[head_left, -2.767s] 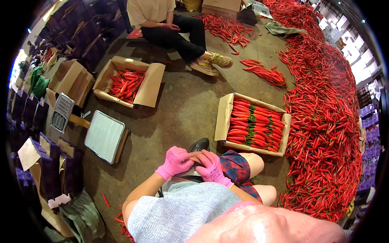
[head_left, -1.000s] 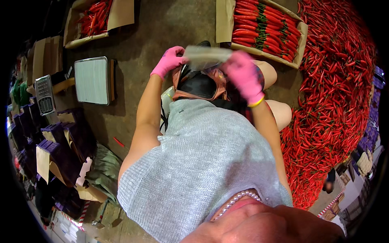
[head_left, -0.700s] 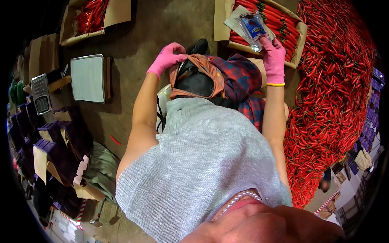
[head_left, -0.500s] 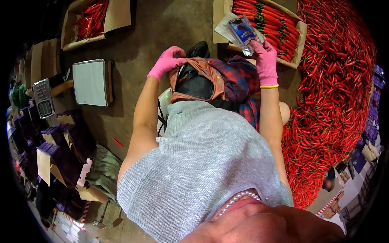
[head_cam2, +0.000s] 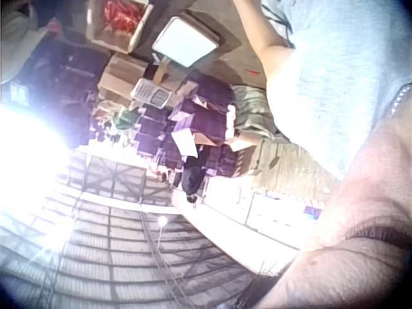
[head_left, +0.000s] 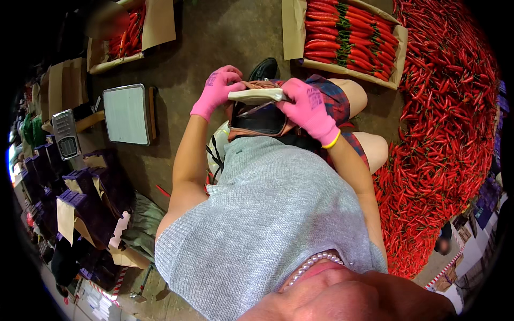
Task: The person sorts red chilies by hand, placing them into cardboard boxes and then weighing a full box on a digital scale.
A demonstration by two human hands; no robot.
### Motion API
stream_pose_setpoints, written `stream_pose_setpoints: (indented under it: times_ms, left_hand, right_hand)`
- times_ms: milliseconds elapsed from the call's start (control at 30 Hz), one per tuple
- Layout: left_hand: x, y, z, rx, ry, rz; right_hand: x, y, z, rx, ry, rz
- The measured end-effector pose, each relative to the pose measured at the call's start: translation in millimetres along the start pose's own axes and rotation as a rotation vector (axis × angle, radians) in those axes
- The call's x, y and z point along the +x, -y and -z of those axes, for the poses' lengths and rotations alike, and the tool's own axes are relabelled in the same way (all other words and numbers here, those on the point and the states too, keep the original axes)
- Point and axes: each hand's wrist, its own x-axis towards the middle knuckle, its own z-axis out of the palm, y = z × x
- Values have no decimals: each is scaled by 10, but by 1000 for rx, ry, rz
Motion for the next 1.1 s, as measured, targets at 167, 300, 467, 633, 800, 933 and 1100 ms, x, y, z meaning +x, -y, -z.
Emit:
stream_pose_setpoints:
  times_ms: [167,300,467,633,800,933,1100]
  left_hand:
    - [-126,-350,187,257,-109,-196]
    - [-131,-569,210,294,-158,-291]
    - [-240,-801,104,353,-130,-363]
    - [-338,-1039,141,376,-119,-453]
    - [-415,-1124,16,317,-62,-551]
    - [-496,-962,48,299,-37,-438]
    - [-504,-1100,-7,211,-77,-471]
  right_hand:
    - [-108,351,165,-420,12,264]
    - [-295,336,131,-589,73,305]
    - [-290,246,-98,-542,85,320]
    - [-309,34,-285,-326,232,599]
    - [-284,-93,-344,-521,223,323]
    - [-304,-18,-403,-408,341,204]
    - [-333,15,-133,-43,353,300]
